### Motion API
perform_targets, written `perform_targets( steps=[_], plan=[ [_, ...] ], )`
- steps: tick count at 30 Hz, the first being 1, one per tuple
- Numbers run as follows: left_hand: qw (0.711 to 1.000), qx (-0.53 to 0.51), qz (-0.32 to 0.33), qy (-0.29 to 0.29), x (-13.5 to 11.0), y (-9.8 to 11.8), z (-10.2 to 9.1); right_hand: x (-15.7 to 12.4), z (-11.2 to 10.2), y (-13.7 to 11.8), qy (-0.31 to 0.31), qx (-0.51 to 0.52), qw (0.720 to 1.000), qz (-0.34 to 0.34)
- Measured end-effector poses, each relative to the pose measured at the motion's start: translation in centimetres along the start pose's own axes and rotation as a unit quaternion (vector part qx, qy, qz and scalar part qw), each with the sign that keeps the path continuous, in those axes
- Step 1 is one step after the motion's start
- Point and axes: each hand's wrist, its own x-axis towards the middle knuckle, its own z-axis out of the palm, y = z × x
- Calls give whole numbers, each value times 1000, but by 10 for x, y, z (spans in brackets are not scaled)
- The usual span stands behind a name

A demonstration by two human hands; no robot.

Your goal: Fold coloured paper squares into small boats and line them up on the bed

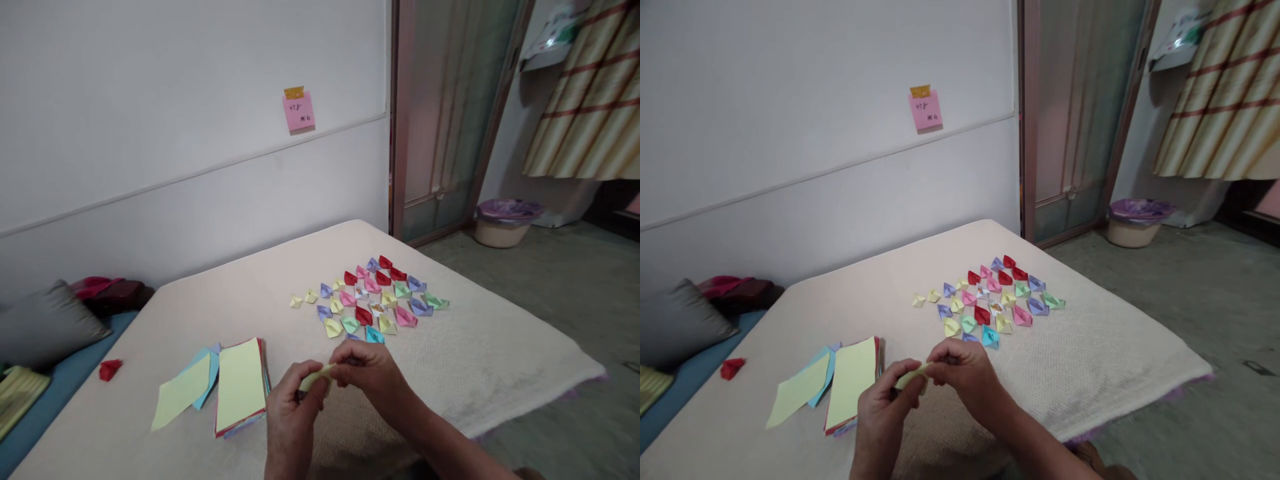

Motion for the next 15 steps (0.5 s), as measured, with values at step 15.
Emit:
perform_targets(
  steps=[15],
  plan=[
    [993,-96,-60,21,4,-11,2,4,-6,6,29,-56,997,-35]
  ],
)
